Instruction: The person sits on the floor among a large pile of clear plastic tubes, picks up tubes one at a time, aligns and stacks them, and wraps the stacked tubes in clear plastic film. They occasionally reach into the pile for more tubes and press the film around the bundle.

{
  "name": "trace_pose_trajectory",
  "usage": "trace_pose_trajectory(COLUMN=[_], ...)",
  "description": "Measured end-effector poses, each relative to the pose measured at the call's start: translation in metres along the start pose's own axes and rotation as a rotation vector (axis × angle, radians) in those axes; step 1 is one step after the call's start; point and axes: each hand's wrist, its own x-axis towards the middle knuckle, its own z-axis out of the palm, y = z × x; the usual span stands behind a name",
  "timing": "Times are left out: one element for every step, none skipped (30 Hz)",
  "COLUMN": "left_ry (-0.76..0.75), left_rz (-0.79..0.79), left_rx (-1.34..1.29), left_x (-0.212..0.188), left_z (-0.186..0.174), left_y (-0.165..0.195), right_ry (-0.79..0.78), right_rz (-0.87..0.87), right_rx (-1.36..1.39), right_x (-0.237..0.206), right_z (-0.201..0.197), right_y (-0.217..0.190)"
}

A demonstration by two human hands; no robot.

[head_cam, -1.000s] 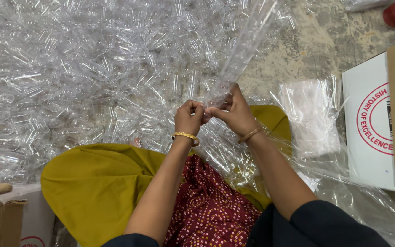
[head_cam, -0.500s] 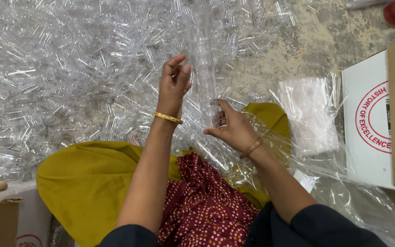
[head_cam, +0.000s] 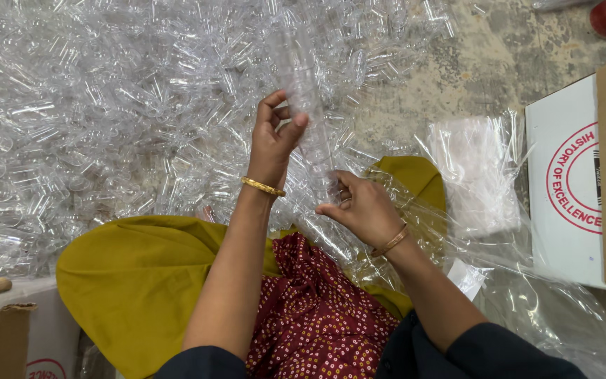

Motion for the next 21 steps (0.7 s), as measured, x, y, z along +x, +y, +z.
trace_pose_trajectory(left_ry=[-0.003,-0.008,-0.015,-0.021,-0.066,-0.113,-0.158,-0.101,-0.043,0.015,-0.022,-0.060,-0.100,-0.139,-0.179,-0.218,-0.220,-0.221,-0.221,-0.216,-0.212], left_rz=[0.054,0.010,-0.036,-0.082,-0.089,-0.096,-0.104,-0.137,-0.169,-0.201,-0.183,-0.164,-0.146,-0.130,-0.114,-0.097,-0.101,-0.104,-0.108,-0.111,-0.112], left_rx=[0.075,-0.019,-0.112,-0.204,-0.253,-0.301,-0.350,-0.242,-0.133,-0.023,-0.060,-0.097,-0.134,-0.175,-0.216,-0.256,-0.249,-0.243,-0.236,-0.219,-0.203], left_x=[0.000,0.000,-0.001,-0.002,-0.003,-0.004,-0.005,-0.004,-0.003,-0.003,-0.003,-0.003,-0.003,-0.004,-0.004,-0.005,-0.006,-0.006,-0.006,-0.006,-0.005], left_z=[0.002,0.003,0.004,0.005,0.005,0.007,0.008,0.010,0.012,0.014,0.016,0.016,0.017,0.017,0.017,0.017,0.017,0.018,0.019,0.020,0.021], left_y=[0.000,0.001,0.002,0.003,0.004,0.005,0.006,0.007,0.008,0.008,0.009,0.010,0.010,0.010,0.009,0.009,0.008,0.006,0.005,0.004,0.003], right_ry=[0.011,0.021,0.028,0.036,0.044,0.044,0.041,0.038,0.039,0.040,0.040,0.050,0.061,0.073,0.083,0.092,0.102,0.102,0.101,0.101,0.106], right_rz=[0.014,0.027,0.026,0.027,0.027,0.034,0.041,0.046,0.047,0.049,0.052,0.043,0.036,0.031,0.036,0.042,0.046,0.055,0.064,0.072,0.054], right_rx=[-0.017,-0.034,-0.013,0.010,0.031,0.040,0.049,0.057,0.061,0.066,0.071,0.082,0.095,0.107,0.116,0.125,0.133,0.131,0.130,0.129,0.130], right_x=[-0.001,-0.002,-0.003,-0.004,-0.005,-0.006,-0.007,-0.008,-0.009,-0.010,-0.012,-0.013,-0.014,-0.015,-0.017,-0.018,-0.019,-0.020,-0.021,-0.022,-0.023], right_z=[0.000,-0.001,-0.001,-0.002,-0.004,-0.005,-0.006,-0.007,-0.008,-0.009,-0.009,-0.010,-0.010,-0.011,-0.012,-0.013,-0.013,-0.014,-0.015,-0.016,-0.016], right_y=[0.001,0.001,0.002,0.002,0.003,0.003,0.004,0.004,0.004,0.005,0.005,0.006,0.006,0.007,0.008,0.009,0.010,0.010,0.011,0.011,0.011])
